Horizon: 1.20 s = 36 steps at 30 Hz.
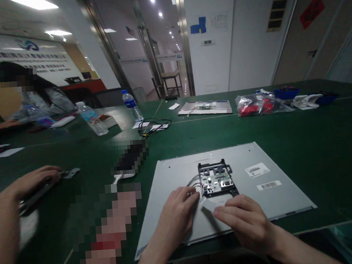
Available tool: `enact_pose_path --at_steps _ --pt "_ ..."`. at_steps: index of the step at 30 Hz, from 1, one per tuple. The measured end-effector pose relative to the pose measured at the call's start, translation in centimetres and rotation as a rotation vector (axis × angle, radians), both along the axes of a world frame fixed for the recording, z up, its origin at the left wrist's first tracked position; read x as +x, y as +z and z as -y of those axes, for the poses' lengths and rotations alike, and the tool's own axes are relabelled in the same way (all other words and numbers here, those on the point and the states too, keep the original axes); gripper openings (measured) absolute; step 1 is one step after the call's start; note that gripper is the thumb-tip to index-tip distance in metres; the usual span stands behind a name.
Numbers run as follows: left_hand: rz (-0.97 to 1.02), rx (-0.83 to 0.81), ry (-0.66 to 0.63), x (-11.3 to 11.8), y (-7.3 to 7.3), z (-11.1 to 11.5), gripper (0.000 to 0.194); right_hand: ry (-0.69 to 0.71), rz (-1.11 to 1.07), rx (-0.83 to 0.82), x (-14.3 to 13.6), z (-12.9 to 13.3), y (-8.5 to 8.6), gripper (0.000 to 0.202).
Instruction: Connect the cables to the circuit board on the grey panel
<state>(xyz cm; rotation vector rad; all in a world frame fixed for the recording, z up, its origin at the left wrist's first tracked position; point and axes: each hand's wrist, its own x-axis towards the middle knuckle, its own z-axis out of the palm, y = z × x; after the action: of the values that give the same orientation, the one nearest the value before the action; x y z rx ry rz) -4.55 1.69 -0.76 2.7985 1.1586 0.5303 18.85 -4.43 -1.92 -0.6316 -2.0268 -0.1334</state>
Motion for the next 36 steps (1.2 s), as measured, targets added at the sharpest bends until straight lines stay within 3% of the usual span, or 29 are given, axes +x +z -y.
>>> enact_pose_path --at_steps 15,23,26,30,36 --pt "0.085 0.098 -0.007 -0.1 0.9 0.3 0.042 -0.023 0.022 0.021 0.1 -0.2 0.0 0.040" --pt "0.142 0.149 -0.059 0.5 1.6 1.7 0.046 -0.057 0.017 0.060 0.3 -0.1 -0.1 0.044" --pt "0.220 0.052 -0.098 1.0 1.4 2.4 0.053 -0.049 0.036 0.066 0.2 -0.1 -0.1 0.041" --pt "0.378 -0.155 -0.156 1.5 1.2 3.0 0.039 -0.034 0.105 0.089 0.0 -0.1 0.0 0.033" --pt "0.458 -0.243 -0.065 1.5 1.2 2.8 0.028 0.022 0.145 0.036 -0.2 0.0 -0.2 0.034"
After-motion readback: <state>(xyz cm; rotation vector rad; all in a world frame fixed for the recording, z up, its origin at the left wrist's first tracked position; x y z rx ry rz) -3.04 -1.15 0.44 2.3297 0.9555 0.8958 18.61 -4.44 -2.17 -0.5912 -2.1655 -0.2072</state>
